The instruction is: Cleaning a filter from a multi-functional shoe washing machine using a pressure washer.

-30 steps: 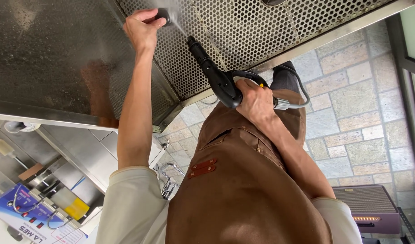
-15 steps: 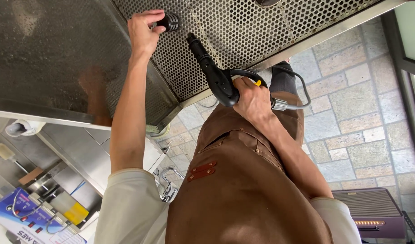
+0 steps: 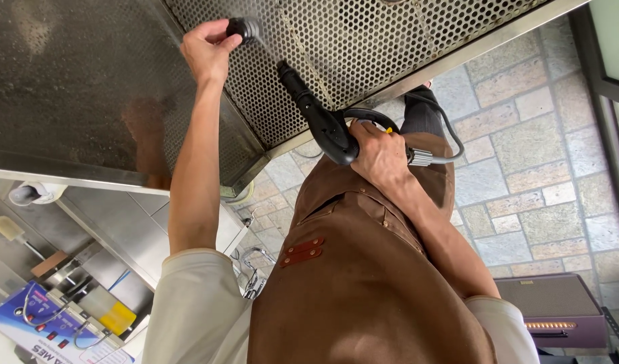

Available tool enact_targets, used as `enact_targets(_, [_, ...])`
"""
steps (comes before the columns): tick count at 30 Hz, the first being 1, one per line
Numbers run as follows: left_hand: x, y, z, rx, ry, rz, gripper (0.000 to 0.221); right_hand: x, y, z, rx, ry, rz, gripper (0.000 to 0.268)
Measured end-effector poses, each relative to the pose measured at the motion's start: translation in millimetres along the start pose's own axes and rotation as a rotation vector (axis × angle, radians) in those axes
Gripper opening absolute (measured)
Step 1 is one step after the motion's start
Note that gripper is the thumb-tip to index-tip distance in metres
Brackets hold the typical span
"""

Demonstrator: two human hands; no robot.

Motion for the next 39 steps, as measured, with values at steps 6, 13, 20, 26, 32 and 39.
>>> enact_targets(6, [-1, 4, 0, -0.004, 0.003, 0.078, 0.034, 2, -1, -2, 0.021, 0.006, 0.013, 0.032])
enact_targets(13, [-1, -2, -1, -0.023, 0.030, 0.067, 0.033, -1, -9, -12, -0.032, 0.071, -0.018, 0.036])
enact_targets(20, [-2, -1, -1, -0.020, 0.069, 0.121, 0.034, 0, -23, -26, -0.085, 0.196, -0.118, 0.034])
enact_targets(26, [-8, -16, -14, 0.014, 0.215, -0.093, 0.041, 9, -2, -4, -0.051, 0.041, 0.005, 0.031])
enact_targets(32, [-12, 17, -18, 0.015, 0.089, 0.117, 0.038, 7, 0, -1, -0.020, 0.069, -0.037, 0.031])
enact_targets(39, [-12, 24, -16, -0.087, 0.068, 0.237, 0.050, -1, -10, -13, -0.043, 0.087, -0.048, 0.036])
Point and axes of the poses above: each hand's wrist, its own x-axis towards the middle knuckle, its own z-axis out of the back of the hand, y = z × x, the point moved 8 cm from there along x, towards the middle knuckle, and after that the axes turned 13 degrees about -y, right-handed, at the moved point
